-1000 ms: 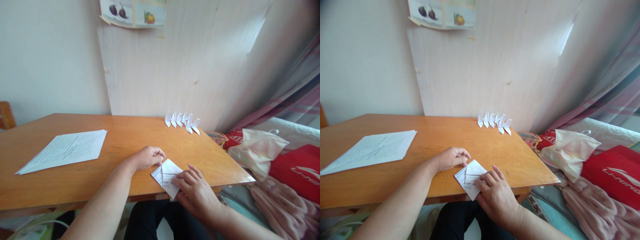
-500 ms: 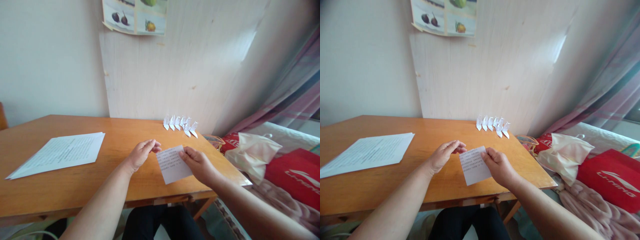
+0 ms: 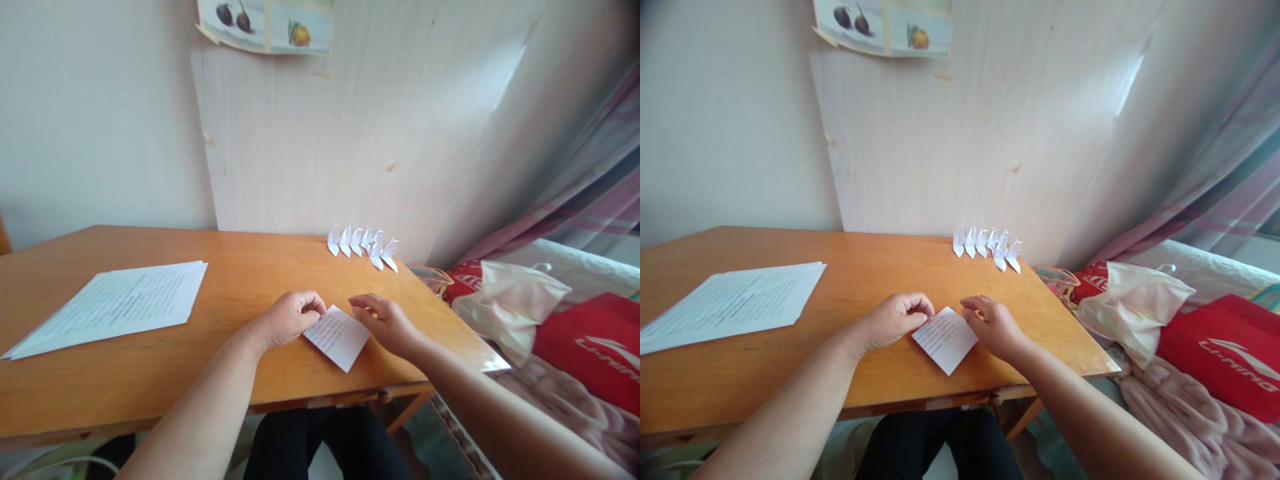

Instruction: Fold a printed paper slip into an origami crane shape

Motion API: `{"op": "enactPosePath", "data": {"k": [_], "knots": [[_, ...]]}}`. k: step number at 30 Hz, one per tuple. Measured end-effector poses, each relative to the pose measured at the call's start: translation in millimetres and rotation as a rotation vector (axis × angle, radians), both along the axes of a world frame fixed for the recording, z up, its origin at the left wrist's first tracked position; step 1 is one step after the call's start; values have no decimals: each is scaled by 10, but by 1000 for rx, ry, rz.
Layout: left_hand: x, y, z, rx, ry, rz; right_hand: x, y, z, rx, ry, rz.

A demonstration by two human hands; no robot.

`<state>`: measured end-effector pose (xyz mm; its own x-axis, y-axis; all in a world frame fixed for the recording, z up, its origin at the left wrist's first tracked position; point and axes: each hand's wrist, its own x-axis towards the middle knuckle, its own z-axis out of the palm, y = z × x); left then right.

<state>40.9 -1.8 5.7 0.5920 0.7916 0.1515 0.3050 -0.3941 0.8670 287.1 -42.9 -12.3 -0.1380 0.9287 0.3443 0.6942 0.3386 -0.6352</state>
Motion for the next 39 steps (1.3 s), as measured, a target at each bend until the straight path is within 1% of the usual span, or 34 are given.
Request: {"op": "enactPosePath", "data": {"k": [3, 6, 11, 13, 19, 23, 29, 36, 39], "knots": [[0, -42, 4, 5, 83, -72, 47, -204, 35, 49, -78, 78], [7, -52, -15, 56, 137, -99, 78, -355, 50, 81, -145, 146], [20, -22, -69, 170, 262, -150, 52, -476, 71, 102, -311, 312], [16, -20, -73, 197, 311, -162, 24, -497, 88, 101, -370, 342], [-17, -70, 2, 288, 467, -174, -21, -536, 110, 101, -423, 293], [-29, -94, 36, 292, 519, -181, -30, -552, 94, 82, -427, 269], [-57, -88, 17, 270, 518, -203, -42, -542, 75, 128, -433, 284], [-46, -47, -39, 229, 417, -200, -10, -475, 90, 99, -398, 366], [-32, -47, -30, 218, 413, -204, -9, -428, 74, 86, -343, 357]]}}
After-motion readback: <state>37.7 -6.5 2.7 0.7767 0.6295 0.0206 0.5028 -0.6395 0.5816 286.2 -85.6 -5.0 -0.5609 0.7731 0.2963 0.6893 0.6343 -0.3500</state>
